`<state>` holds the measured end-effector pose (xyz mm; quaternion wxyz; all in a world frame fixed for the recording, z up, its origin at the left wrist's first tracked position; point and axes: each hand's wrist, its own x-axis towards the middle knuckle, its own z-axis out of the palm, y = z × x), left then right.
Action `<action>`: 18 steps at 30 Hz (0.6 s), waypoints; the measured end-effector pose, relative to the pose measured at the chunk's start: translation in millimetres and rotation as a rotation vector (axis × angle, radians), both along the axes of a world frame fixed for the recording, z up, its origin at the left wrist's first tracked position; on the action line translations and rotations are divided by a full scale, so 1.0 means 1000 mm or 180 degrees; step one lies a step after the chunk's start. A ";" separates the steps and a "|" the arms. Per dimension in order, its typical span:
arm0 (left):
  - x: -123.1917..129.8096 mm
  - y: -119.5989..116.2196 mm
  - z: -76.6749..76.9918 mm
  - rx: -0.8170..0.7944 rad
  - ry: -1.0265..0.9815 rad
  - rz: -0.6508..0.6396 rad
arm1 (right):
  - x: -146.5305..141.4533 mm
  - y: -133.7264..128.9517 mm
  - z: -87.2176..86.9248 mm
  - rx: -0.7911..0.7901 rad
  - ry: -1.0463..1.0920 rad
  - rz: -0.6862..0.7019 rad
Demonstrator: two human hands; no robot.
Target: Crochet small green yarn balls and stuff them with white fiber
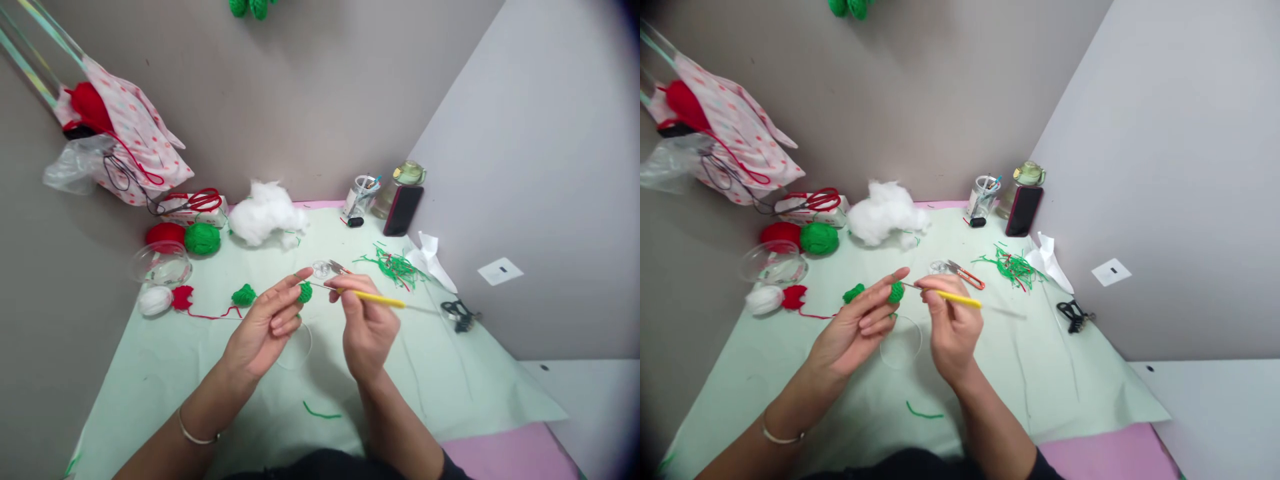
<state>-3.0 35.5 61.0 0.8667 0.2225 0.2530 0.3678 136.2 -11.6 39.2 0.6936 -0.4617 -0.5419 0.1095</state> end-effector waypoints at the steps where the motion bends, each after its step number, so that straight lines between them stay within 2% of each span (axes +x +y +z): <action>1: -0.001 0.000 0.001 0.0046 0.0020 0.0051 | 0.001 0.001 0.001 -0.0130 0.0428 0.0207; 3: 0.000 -0.001 0.001 0.0313 0.0188 0.0127 | 0.003 0.003 0.003 -0.0360 0.0956 0.0619; 4: 0.000 -0.003 0.001 0.0497 0.0316 0.0155 | 0.003 0.003 0.003 -0.0450 0.1002 0.0746; 8: 0.003 -0.008 -0.002 0.1106 0.0768 0.0278 | 0.002 0.004 0.002 -0.0626 0.0776 0.0636; 14: 0.001 -0.006 -0.003 0.1280 0.0959 0.0281 | 0.006 0.006 -0.001 -0.0750 0.1429 0.0874; 18: 0.000 -0.006 -0.004 0.1356 0.1030 0.0307 | 0.007 0.004 -0.001 -0.0693 0.1350 0.0891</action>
